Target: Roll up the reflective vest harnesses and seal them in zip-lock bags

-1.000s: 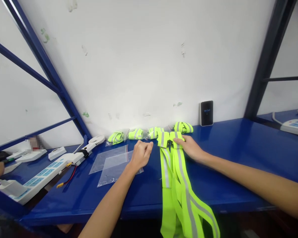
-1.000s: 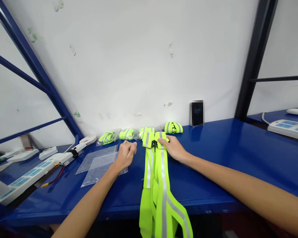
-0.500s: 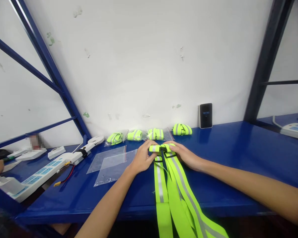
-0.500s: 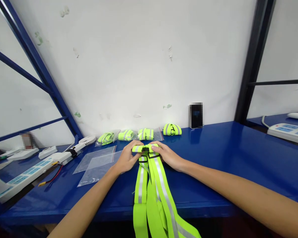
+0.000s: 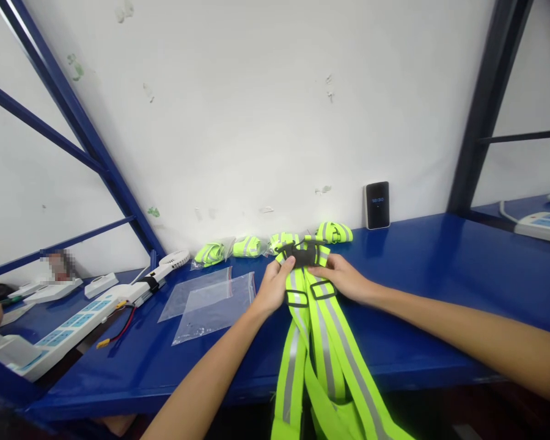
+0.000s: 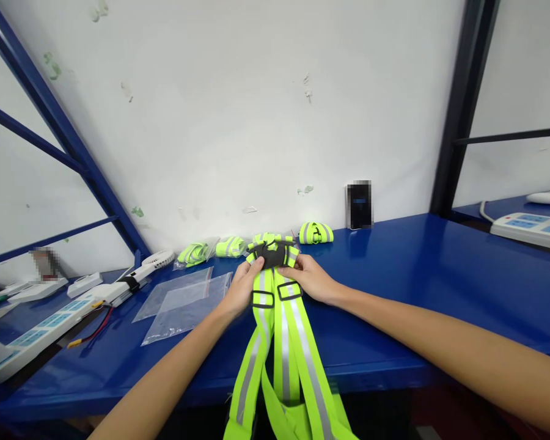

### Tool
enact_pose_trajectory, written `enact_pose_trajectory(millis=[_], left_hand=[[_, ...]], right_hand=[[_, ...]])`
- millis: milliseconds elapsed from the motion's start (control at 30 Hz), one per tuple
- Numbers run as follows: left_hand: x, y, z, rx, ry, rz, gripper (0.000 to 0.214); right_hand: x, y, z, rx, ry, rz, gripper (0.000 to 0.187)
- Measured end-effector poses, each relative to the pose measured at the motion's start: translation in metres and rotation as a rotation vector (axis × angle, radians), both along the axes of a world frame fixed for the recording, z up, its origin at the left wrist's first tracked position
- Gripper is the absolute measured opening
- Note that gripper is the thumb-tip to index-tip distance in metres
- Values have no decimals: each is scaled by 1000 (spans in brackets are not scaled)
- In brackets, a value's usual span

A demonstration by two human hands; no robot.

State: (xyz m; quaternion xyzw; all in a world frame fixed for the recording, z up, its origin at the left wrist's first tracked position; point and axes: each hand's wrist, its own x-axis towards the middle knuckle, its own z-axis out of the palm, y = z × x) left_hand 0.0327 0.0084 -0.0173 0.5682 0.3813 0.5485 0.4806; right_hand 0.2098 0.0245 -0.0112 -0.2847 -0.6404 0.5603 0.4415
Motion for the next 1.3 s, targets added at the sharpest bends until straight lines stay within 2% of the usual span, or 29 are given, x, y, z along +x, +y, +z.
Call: enact_pose_trajectory(millis=[133, 233, 367, 467, 600, 733, 867, 933, 1067, 1300], left_hand=[[21, 14, -6, -7, -168, -11, 39], [25, 24, -11, 48, -133, -58, 34], [19, 20, -13, 171, 0, -147, 41], [17, 11, -9, 260, 114, -79, 31], [15, 10, -5, 355, 205, 12, 31], [10, 19, -9, 266, 209, 63, 33], [9, 21, -12, 134, 97, 16, 32], [10, 19, -10, 94, 71, -6, 29], [12, 12, -6, 107, 87, -41, 21], [15, 9, -6, 99, -67, -134, 21]], right_hand=[[0, 5, -5, 28, 67, -159, 24], [1, 10, -11, 7, 103, -245, 25], [1, 16, -17, -6, 90, -249, 25], [0, 17, -18, 32, 61, -244, 26], [1, 14, -17, 34, 13, -172, 32], [3, 12, -15, 70, -22, -113, 29], [3, 12, -13, 64, 22, -162, 33], [3, 11, -12, 20, 49, -128, 35], [1, 5, -8, -21, 68, 4, 33], [-1, 1, -5, -60, 109, -9, 27]])
